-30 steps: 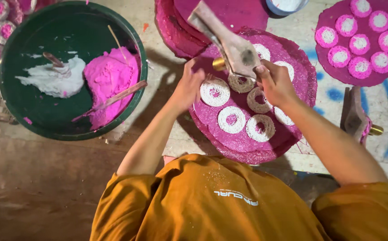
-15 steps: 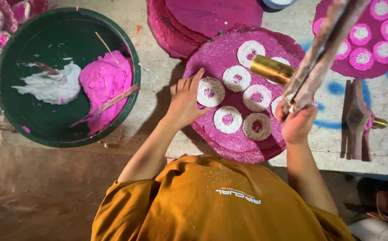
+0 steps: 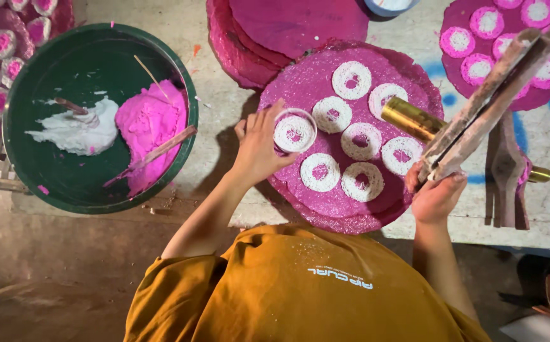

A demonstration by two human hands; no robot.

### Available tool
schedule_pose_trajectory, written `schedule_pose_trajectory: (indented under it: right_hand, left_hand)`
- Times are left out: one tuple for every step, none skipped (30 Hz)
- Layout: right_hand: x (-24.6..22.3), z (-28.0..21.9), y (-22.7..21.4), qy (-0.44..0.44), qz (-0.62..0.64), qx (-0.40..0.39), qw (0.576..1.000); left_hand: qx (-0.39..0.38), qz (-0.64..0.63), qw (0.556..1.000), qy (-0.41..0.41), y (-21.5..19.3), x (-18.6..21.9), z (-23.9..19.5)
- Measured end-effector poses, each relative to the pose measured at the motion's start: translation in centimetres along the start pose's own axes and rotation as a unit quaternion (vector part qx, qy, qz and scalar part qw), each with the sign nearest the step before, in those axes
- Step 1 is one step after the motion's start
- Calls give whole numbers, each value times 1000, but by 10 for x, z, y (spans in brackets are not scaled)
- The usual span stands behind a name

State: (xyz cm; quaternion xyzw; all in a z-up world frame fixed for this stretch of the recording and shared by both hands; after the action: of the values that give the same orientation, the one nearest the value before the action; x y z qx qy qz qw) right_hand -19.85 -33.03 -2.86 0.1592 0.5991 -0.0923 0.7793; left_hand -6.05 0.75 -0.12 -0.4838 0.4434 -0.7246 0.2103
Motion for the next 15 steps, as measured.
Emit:
schedule_pose_trajectory:
  right_hand:
    - [2,1,-4,2,2,7,1000]
    - [3,0,-7,0,9,5,1000]
    - [4,0,-11,-2,15,2,1000]
    - [5,-3,-13,-2,22,-2,1000]
    - [5,-6,-16,1,22,11,1000]
    - [4,-7,-17,1,22,23,999]
    - [1,-8,-18,1,22,35,999]
    - [-3,-8,-16,-16,26,21,999]
    - [-8,-6,-14,-33,30,6,999]
    - [-16,-7,-13,-50,33,-6,998]
    - [-23,-6,-10,-55,0,-22,998]
    - [-31,-6,-8,-57,-33,-37,997]
    - [-41,-7,-5,-59,-66,-51,995]
    - [-49,-5,0,-51,-112,-80,989]
    - [-59,-5,6,-41,-157,-108,981]
  left_hand:
    - [12,-5,1000,-12,-3,-2,7]
    - [22,-10,999,-23,-5,-4,13]
    - [30,-15,999,-14,-7,-6,23]
    - [36,-20,999,-8,-8,-9,36]
    - [43,-26,999,-2,-9,-12,49]
    - [35,-21,999,0,-9,-15,62]
    - [28,-16,999,1,-10,-16,76]
    - [21,-10,1000,5,-11,-15,86]
    - [-3,-3,1000,2,-12,-12,92]
    - [-28,4,1000,1,-15,-7,98]
    - [-52,12,999,0,-19,1,101]
    - [-52,-4,998,43,-23,14,100]
    - [-51,-20,995,86,-29,30,96]
    - [-50,-36,990,129,-36,48,88]
    - [-54,-102,976,187,-44,69,75]
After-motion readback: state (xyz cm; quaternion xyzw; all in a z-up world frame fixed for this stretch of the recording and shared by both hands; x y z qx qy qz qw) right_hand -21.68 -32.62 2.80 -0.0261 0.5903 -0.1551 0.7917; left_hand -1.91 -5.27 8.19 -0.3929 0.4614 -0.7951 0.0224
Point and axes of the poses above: each hand's wrist, its own z-axis towards the middle knuckle, its own y-axis out of the palm, x = y × z, the point moved 2 cm from there along z, towards the middle knuckle, and after that the axes turned 3 degrees about -x, right-handed, at the moved point
